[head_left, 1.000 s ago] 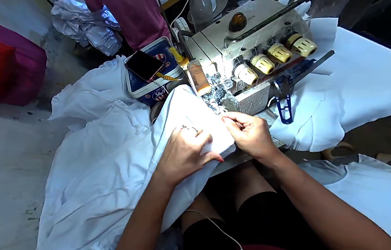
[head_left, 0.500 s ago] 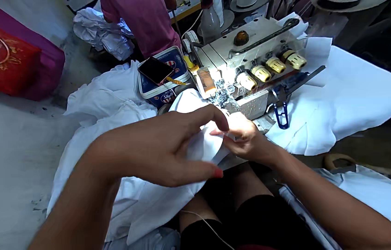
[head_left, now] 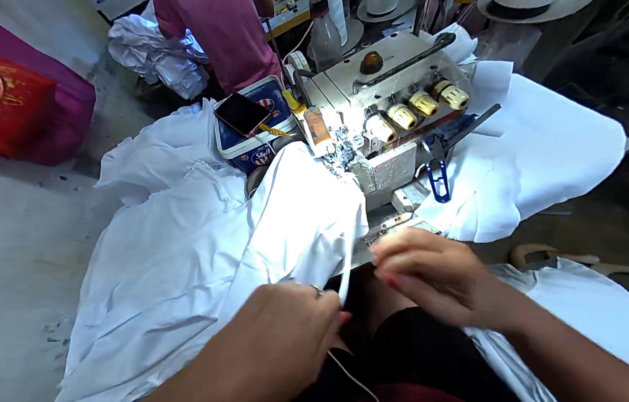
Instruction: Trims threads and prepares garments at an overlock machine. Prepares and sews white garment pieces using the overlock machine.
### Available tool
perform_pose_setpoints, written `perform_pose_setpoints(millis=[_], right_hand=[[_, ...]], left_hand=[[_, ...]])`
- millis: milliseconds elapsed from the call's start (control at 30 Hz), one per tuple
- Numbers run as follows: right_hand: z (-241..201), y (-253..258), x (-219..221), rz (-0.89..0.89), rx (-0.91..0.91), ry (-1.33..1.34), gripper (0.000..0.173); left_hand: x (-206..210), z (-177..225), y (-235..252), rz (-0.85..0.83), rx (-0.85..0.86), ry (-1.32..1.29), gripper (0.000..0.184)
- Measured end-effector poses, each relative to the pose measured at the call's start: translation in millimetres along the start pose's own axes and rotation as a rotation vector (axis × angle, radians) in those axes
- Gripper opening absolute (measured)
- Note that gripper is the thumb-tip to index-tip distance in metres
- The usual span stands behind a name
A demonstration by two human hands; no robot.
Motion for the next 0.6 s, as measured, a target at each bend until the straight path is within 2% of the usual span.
perform_pose_setpoints(millis=[67,133,167,200,233,333,400,467,500,567,600], right_hand=[[34,10,30,0.1,0.189,-0.004,0.026],[64,15,59,-0.061,0.512,0.06,0.033],[69,16,69,-0.188,0.599,0.11,0.037],[66,16,73,-0.287,0.595,0.134,0.038],[54,16,71,-0.331,0.513,0.14,0.038],[3,13,41,-0.312,0.184,0.26,0.033],[-35,13,16,-0.255,0.016,0.312,0.026],[-64,15,-5,-0.116,-0.085,0.258,0.025],[-68,13,-11,0.011,-0.092,0.21,0.024],[-52,3,-4,0.252,-0.014,0.081,0.026],[-37,-5,13,0.278,0.067,0.026,0.037]], left_hand=[[-19,-11,-11,-0.063,-0.117,0.023,0.043],[-37,-20,-15,-0.015,-0.09,-0.034,0.039],[-45,-23,-16,0.0,-0.052,-0.083,0.038],[-51,-26,-16,0.015,-0.015,-0.141,0.037],[-54,-28,-14,0.038,0.015,-0.226,0.036],[-55,-28,6,0.144,0.091,-0.611,0.032],[-48,-22,28,0.176,0.163,-0.769,0.035],[-42,-10,47,0.112,0.273,-0.769,0.043],[-43,-3,50,0.035,0.327,-0.711,0.047],[-60,1,40,-0.072,0.368,-0.476,0.049],[-74,-3,31,-0.08,0.341,-0.34,0.048]])
Point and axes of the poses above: each hand's wrist, its own y-axis towards the middle knuckle, its own x-axis out of the palm, z = x × y, the point moved 7 cm from there along y, towards the middle knuckle, and after that the axes turned 2 degrees about y, right-handed, at the moved point
